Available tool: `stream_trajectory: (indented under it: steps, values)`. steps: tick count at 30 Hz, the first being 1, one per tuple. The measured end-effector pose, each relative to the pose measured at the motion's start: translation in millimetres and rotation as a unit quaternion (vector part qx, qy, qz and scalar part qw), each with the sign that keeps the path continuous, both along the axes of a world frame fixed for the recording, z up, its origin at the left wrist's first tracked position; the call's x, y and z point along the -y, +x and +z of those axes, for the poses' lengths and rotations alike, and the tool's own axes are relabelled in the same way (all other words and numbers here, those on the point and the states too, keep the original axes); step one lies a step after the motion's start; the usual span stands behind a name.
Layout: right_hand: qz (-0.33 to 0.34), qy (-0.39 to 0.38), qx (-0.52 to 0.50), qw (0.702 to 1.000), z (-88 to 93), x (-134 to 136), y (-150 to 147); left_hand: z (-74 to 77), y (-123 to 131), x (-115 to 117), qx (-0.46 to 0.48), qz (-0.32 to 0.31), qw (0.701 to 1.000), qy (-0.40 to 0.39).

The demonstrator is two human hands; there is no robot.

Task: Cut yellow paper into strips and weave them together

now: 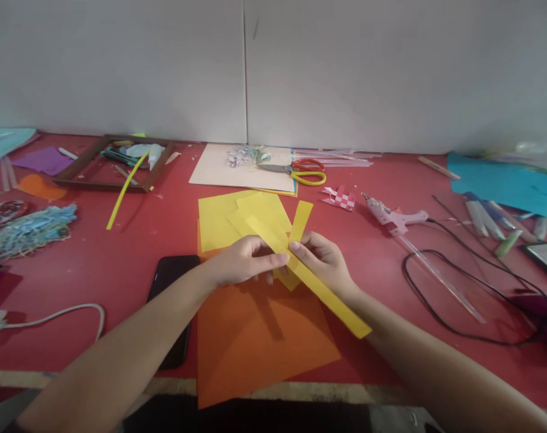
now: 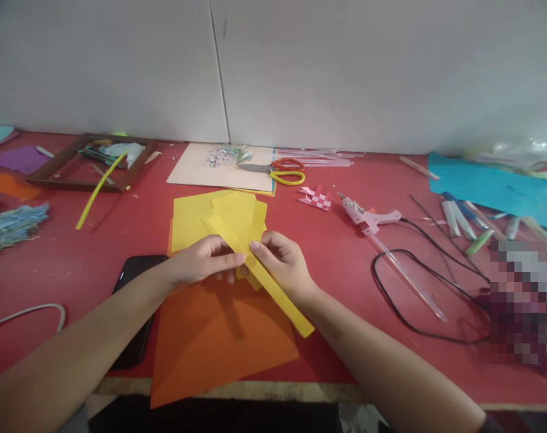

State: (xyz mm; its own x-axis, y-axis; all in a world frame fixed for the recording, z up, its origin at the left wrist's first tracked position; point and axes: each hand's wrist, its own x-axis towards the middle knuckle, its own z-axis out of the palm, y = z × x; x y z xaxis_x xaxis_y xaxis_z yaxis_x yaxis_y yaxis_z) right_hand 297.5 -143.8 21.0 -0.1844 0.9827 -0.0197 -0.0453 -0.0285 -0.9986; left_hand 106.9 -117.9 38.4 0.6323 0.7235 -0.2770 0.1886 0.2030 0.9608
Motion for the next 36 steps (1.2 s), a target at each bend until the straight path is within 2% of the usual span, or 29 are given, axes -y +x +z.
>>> stream_trajectory:
  steps: [3, 6, 12, 20, 36]
  values:
    - [-0.01, -0.003, 0.009, 1.0, -0.8, -0.3, 0.3, -1.2, 1.0, 1.4, -0.015, -0.015, 1.0, 0.001]
    - [-0.027, 0.003, 0.023, 0.999, -3.3, -1.3, 0.5, -2.1, 3.1, -0.2, -0.023, 0.005, 1.0, 0.01]
    - [0.012, 0.004, 0.032, 0.999, -2.7, -1.5, 0.4, -0.2, 3.7, -2.2, -0.023, 0.031, 0.999, 0.017]
    - [0.021, 0.015, 0.042, 0.999, 1.0, -0.3, 0.9, -0.1, 3.2, -2.4, 0.015, 0.017, 0.999, 0.038]
    - [-0.024, 0.025, 0.051, 0.998, -3.3, -2.4, 2.6, 0.5, 3.0, -4.0, -0.018, 0.058, 0.998, 0.035]
